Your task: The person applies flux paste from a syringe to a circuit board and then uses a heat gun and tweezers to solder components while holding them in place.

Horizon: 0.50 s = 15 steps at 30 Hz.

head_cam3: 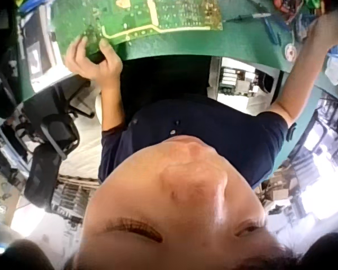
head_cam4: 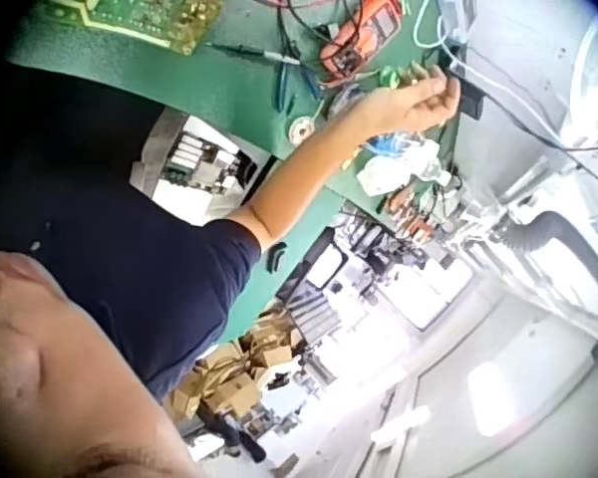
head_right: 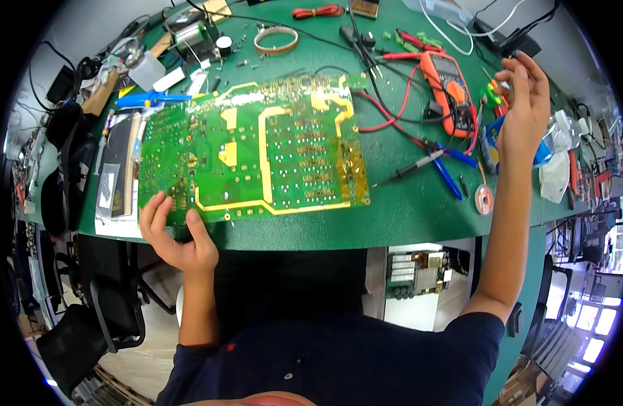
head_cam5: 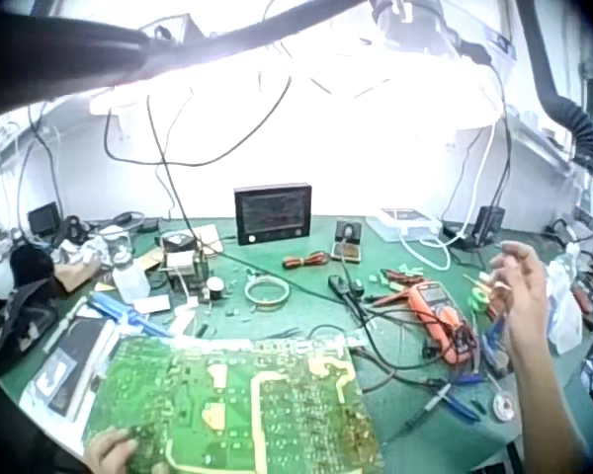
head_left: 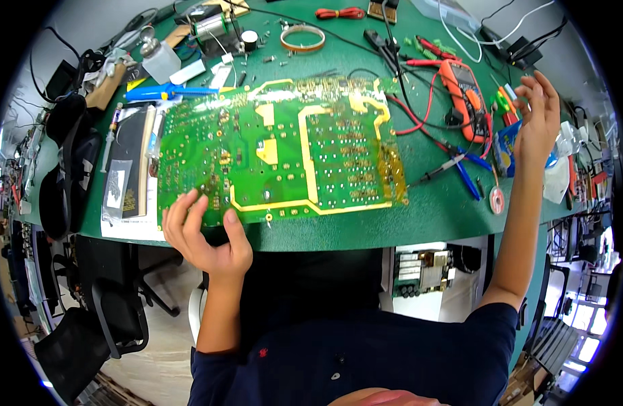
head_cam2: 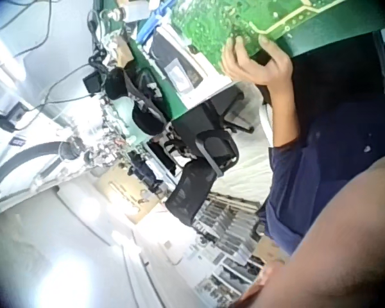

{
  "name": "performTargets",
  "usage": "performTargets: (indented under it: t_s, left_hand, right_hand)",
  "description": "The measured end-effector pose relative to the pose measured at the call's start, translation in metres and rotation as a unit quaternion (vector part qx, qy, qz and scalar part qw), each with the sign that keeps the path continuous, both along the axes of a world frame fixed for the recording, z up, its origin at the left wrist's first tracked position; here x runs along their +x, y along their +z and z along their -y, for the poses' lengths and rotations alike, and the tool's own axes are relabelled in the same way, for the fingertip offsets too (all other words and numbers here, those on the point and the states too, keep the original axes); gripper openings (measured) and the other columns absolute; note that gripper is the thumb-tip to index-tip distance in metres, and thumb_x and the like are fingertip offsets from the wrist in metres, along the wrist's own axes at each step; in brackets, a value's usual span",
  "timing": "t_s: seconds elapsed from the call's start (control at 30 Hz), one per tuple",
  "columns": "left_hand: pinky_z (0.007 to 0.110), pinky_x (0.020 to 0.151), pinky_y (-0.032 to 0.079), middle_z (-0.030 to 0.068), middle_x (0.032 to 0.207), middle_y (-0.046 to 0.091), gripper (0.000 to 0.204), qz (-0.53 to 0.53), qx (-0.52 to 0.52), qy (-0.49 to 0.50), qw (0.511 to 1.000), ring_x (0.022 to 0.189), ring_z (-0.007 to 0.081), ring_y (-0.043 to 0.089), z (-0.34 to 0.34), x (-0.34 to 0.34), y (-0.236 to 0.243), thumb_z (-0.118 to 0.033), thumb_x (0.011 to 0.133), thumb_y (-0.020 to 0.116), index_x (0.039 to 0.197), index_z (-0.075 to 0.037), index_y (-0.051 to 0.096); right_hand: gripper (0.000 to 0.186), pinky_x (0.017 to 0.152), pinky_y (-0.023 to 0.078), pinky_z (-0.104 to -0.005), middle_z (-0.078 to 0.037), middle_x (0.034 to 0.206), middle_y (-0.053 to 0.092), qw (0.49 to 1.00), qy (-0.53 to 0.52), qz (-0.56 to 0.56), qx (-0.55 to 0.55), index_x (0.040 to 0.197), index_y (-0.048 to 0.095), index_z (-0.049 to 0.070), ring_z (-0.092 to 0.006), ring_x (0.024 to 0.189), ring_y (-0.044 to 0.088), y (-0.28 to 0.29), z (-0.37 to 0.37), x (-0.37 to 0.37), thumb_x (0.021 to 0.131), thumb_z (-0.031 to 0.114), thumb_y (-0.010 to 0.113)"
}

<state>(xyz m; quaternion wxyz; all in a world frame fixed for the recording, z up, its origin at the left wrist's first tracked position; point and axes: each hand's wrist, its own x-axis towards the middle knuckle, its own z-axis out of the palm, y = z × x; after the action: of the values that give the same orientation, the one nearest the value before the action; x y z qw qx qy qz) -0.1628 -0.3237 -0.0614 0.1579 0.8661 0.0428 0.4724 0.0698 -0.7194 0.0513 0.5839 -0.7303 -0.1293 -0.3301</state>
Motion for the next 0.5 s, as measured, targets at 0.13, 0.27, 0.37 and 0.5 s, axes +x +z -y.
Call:
performTargets:
  t_s: [0.13,0.27,0.37,0.5]
  left_hand:
    - [0.042,0.1,0.039,0.0176,0.12,0.057,0.03,0.001,-0.017,0.0,1.0,0.112,0.0322,0.053,0.0,-0.002,-0.003,-0.01,0.087,0.062,0.114,0.003,0.056]
    - [0.041,0.099,0.04,0.0174,0.12,0.057,0.028,-0.011,-0.03,-0.011,0.999,0.112,0.0303,0.054,0.005,0.0,-0.005,-0.008,0.088,0.061,0.113,0.004,0.057]
    - [0.04,0.098,0.04,0.0178,0.119,0.057,0.027,-0.005,-0.036,-0.021,0.999,0.111,0.0297,0.054,0.009,0.003,-0.004,-0.007,0.089,0.061,0.113,0.004,0.057]
    - [0.04,0.098,0.041,0.0187,0.118,0.058,0.026,0.008,-0.047,-0.023,0.999,0.109,0.0293,0.055,0.008,0.003,-0.005,-0.006,0.089,0.061,0.113,0.005,0.056]
  right_hand:
    - [0.021,0.072,0.046,-0.0237,-0.004,0.092,0.067,0.98,0.088,-0.06,-0.168,0.106,0.067,0.002,-0.0096,0.085,0.059,0.005,-0.006,-0.009,0.097,0.018,0.059]
    - [0.018,0.071,0.045,-0.0251,-0.001,0.087,0.065,0.93,0.145,-0.124,-0.314,0.102,0.067,0.002,-0.0093,0.08,0.058,0.023,0.0,-0.028,0.095,0.017,0.06]
    - [0.014,0.069,0.046,-0.0274,-0.003,0.086,0.066,0.866,0.172,-0.194,-0.428,0.099,0.068,0.002,-0.0118,0.074,0.058,0.027,0.001,-0.044,0.087,0.009,0.067]
    - [0.028,0.07,0.05,-0.0319,-0.007,0.089,0.064,0.781,0.211,-0.246,-0.534,0.096,0.066,0.002,-0.02,0.075,0.06,0.022,-0.016,-0.051,0.07,-0.002,0.074]
